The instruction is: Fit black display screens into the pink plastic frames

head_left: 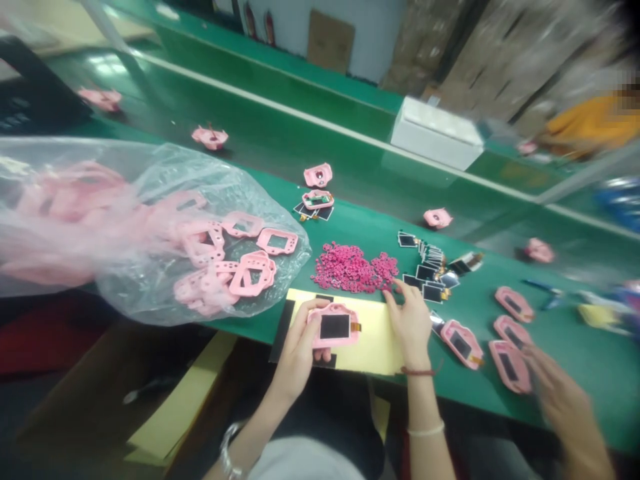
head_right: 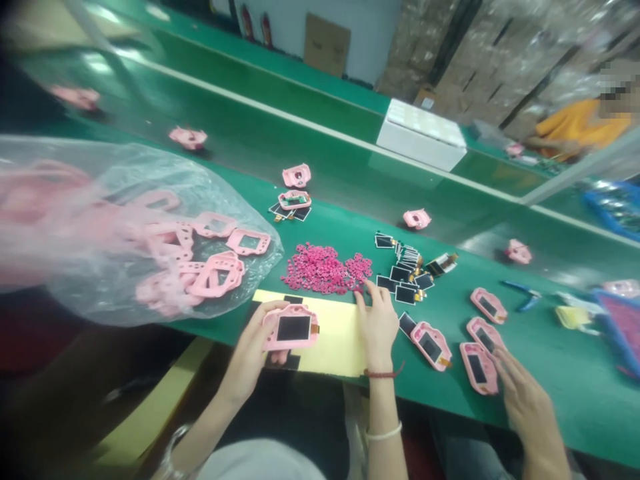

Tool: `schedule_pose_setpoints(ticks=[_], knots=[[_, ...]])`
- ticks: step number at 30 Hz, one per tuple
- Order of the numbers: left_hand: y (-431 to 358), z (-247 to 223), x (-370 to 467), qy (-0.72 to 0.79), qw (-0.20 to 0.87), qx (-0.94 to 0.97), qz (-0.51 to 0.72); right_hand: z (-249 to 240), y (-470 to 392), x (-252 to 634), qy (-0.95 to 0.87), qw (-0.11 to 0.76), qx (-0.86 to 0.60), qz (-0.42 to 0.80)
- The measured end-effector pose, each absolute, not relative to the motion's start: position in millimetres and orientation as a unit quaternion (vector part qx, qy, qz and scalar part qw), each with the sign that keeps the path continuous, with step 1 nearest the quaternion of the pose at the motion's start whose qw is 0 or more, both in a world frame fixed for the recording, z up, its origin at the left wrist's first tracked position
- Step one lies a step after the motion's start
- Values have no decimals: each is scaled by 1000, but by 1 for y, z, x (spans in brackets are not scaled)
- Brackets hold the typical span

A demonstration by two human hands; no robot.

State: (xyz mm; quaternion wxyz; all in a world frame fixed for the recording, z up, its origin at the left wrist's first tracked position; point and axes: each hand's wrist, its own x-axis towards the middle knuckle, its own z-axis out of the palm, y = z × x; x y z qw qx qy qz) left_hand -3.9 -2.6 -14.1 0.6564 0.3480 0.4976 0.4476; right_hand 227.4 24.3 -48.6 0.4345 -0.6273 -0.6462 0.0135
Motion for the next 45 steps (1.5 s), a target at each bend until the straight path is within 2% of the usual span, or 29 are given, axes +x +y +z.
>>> schedule_pose_setpoints(ticks=[7, 13, 17, 22, 28, 34, 37, 40, 45], knots=[[7, -18, -8, 498, 657, 352, 444, -15, 32, 218, -647, 471, -599, -30], [11, -1, -1, 465, 674, 365, 442, -7, -9, 184, -631, 519, -575, -40], [9, 5, 7, 455, 685, 356, 445, -17, -20, 139, -634, 511, -570, -108], [-2, 1, 12, 431, 701, 322, 468, -20, -18, 113, -644, 454, -590, -174], [-18, 8, 14, 448, 672, 368, 461, -18, -21, 134, -680, 451, -571, -93], [3, -3, 1, 481, 606, 430, 465, -33, -42, 128, -593, 491, -635, 60], [20, -23, -11, 508, 561, 458, 467, -45, -61, 125, -620, 436, -641, 123], [30, -44, -13, 495, 568, 513, 411, -61, -71, 131, -685, 360, -613, 159], [45, -61, 4, 461, 579, 553, 381, -80, -62, 148, -694, 379, -597, 135]])
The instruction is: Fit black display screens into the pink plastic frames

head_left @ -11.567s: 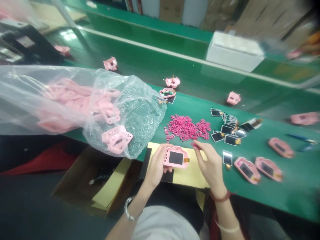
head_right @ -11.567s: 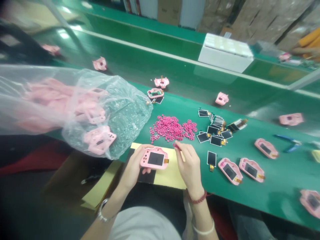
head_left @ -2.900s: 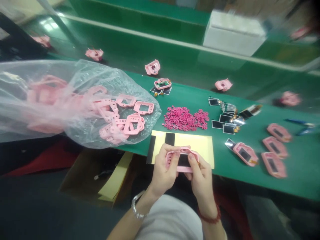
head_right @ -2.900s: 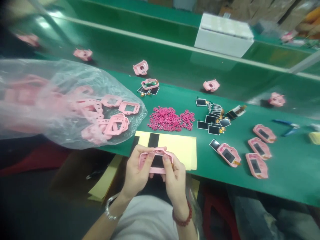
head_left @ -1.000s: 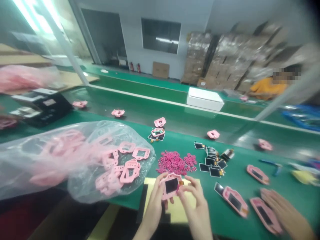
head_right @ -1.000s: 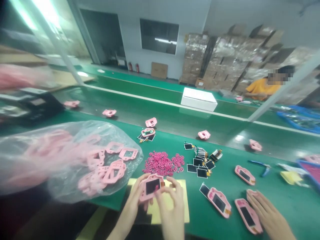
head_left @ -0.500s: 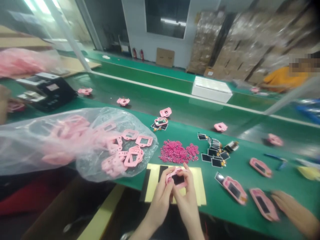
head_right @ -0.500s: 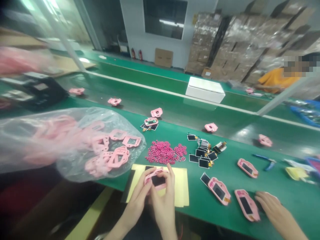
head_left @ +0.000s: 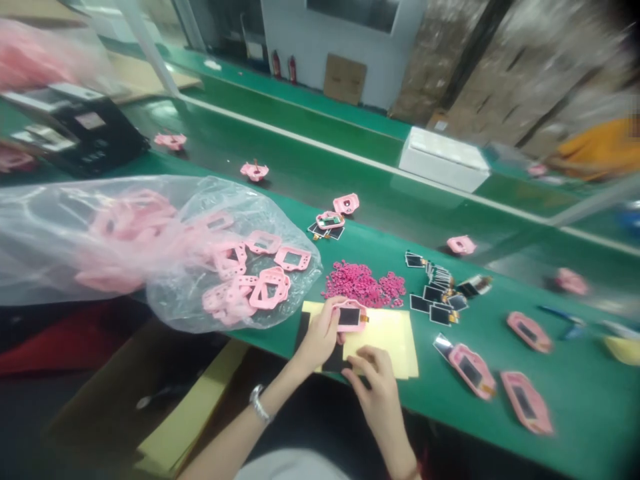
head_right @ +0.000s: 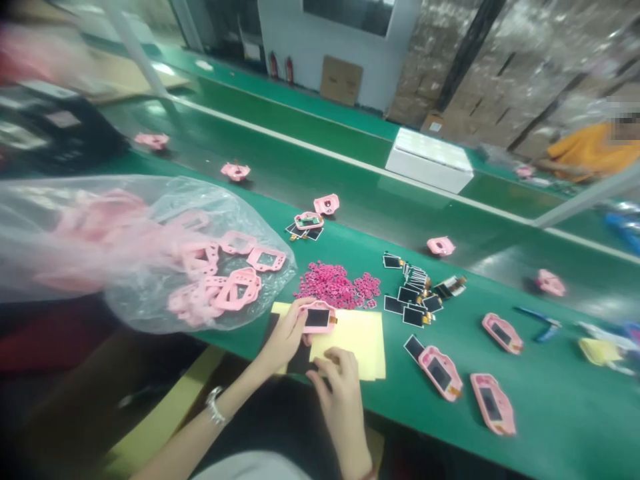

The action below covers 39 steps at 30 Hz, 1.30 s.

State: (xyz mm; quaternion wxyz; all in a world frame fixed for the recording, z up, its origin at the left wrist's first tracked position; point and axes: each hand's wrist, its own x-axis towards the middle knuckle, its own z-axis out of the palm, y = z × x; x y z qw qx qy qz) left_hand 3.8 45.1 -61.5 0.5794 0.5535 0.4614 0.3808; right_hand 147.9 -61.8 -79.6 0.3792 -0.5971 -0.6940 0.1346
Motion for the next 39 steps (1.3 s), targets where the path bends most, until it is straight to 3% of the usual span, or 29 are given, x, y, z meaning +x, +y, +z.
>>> schedule_pose_setpoints(ticks=[4, 10, 14, 19, 39], knots=[[61, -65, 14, 447, 579, 573, 369, -75, -58, 152, -669, 397, -597, 196], [59, -54, 10, 439, 599, 564, 362, -39, -64, 173, -474, 509, -645, 316], [34, -38, 8, 422, 646, 547, 324, -9, -46, 181, -495, 440, -683, 307], [7, -31, 7, 407, 692, 514, 303, 6, -31, 177, -560, 363, -629, 397], [-14, -29, 3, 409, 692, 513, 301, 9, -52, 170, -593, 337, -629, 373]])
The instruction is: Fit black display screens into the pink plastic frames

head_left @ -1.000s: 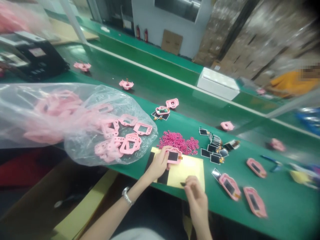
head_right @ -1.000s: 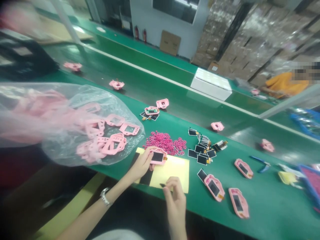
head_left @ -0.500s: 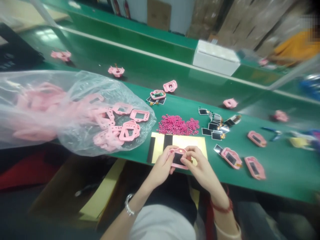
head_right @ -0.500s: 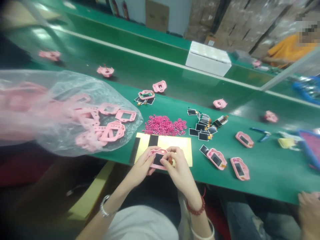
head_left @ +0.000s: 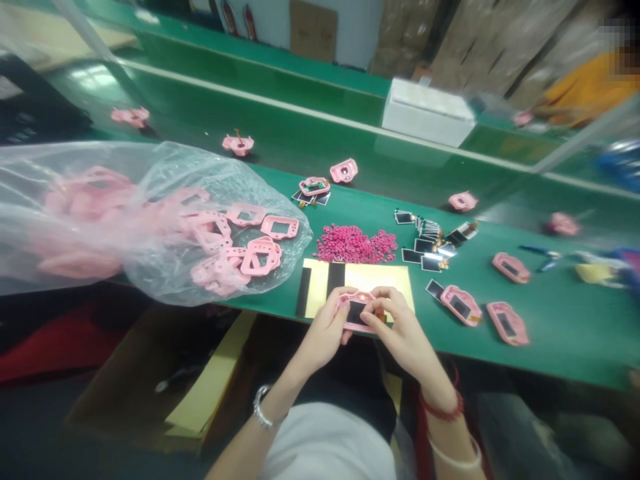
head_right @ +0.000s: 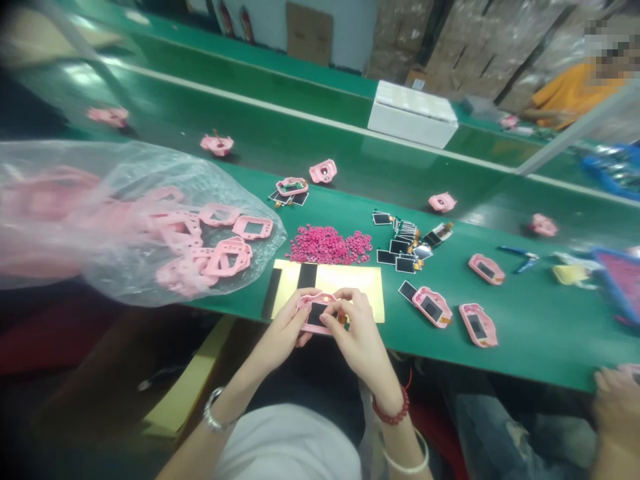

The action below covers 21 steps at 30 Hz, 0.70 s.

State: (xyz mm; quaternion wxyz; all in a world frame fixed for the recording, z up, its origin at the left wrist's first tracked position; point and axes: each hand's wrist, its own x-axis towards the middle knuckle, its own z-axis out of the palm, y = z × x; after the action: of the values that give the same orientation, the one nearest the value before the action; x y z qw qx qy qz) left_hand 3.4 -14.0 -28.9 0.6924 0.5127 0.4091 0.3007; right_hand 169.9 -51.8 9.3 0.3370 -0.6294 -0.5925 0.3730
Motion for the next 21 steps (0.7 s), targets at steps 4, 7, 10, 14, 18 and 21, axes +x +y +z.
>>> schedule_pose_setpoints(ticks=[4, 7, 10, 14, 18, 21], knots=[[-16, -26, 3, 405, 693, 514, 303, 8, -53, 168, -601, 352, -628, 346], [-17, -24, 3, 406, 690, 515, 307, 8, -53, 166, -606, 360, -632, 324], [-18, -24, 2, 409, 689, 515, 305, 8, -54, 163, -606, 362, -637, 311], [-19, -24, 1, 413, 694, 506, 303, 4, -54, 161, -594, 380, -634, 318], [-17, -23, 1, 408, 720, 469, 308, 1, -59, 161, -519, 438, -643, 354], [-16, -21, 2, 406, 736, 454, 297, -2, -63, 159, -439, 459, -663, 397]])
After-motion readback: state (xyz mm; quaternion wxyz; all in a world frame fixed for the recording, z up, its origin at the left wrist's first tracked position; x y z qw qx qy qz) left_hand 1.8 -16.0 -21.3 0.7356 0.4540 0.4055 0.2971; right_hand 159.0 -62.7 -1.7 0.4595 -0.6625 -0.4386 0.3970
